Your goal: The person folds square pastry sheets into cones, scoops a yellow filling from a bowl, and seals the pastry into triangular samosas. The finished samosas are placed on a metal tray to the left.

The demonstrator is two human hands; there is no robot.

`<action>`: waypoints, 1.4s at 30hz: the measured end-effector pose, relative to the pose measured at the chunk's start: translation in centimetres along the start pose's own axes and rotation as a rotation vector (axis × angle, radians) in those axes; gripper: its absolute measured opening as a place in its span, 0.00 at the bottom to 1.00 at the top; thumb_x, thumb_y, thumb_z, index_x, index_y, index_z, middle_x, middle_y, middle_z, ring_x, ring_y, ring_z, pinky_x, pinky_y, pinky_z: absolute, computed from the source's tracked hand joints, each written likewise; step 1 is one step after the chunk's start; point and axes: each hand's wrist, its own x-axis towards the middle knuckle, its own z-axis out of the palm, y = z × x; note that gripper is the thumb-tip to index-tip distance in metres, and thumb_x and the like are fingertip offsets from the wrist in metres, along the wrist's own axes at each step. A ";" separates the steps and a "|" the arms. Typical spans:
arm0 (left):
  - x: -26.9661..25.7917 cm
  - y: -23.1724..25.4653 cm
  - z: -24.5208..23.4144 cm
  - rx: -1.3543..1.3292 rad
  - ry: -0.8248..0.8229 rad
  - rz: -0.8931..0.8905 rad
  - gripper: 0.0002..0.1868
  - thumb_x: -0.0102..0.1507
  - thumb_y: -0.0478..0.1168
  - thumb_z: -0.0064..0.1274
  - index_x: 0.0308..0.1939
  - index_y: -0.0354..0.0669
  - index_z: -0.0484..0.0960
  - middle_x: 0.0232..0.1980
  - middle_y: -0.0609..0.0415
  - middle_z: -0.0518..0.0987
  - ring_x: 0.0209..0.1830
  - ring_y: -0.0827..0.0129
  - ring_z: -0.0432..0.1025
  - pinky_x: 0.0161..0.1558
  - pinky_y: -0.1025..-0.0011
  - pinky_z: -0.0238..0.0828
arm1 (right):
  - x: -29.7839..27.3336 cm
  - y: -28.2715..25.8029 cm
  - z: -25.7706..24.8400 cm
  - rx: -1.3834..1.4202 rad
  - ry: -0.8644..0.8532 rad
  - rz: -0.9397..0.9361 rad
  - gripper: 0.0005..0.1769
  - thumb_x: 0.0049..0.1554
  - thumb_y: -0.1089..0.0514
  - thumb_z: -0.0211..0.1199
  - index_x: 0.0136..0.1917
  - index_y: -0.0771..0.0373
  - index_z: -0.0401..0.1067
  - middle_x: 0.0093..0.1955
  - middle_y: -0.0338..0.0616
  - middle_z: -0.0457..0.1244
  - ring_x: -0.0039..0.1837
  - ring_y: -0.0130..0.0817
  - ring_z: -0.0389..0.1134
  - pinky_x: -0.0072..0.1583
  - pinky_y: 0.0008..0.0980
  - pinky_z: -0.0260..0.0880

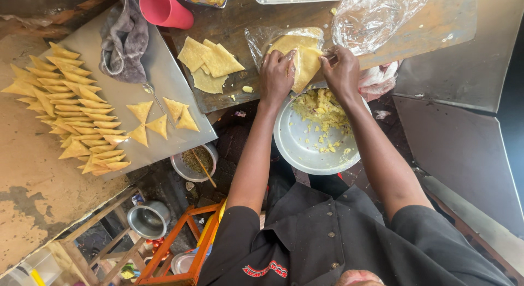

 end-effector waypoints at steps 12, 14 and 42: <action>3.4 1.7 -1.6 -0.042 -0.021 -0.286 0.17 0.64 0.53 0.60 0.40 0.43 0.89 0.44 0.48 0.84 0.47 0.58 0.76 0.49 0.59 0.72 | -3.5 -3.2 1.6 0.194 -0.205 0.088 0.22 0.56 0.63 0.66 0.65 0.61 0.75 0.62 0.53 0.67 0.57 0.40 0.73 0.59 0.39 0.77; 4.2 1.8 -2.2 -0.073 -0.056 -0.336 0.19 0.61 0.56 0.64 0.36 0.43 0.90 0.42 0.46 0.85 0.45 0.56 0.78 0.46 0.59 0.74 | -4.1 -3.6 2.6 0.180 -0.184 0.014 0.21 0.57 0.64 0.65 0.65 0.64 0.74 0.60 0.56 0.67 0.56 0.43 0.74 0.60 0.39 0.78; -1.3 -1.2 1.5 0.097 -0.029 0.233 0.20 0.73 0.41 0.42 0.70 0.52 0.73 0.76 0.60 0.70 0.82 0.64 0.48 0.81 0.51 0.37 | -7.2 -2.0 2.3 -0.090 -0.010 -0.052 0.24 0.63 0.55 0.66 0.66 0.71 0.67 0.54 0.53 0.59 0.47 0.39 0.66 0.49 0.43 0.70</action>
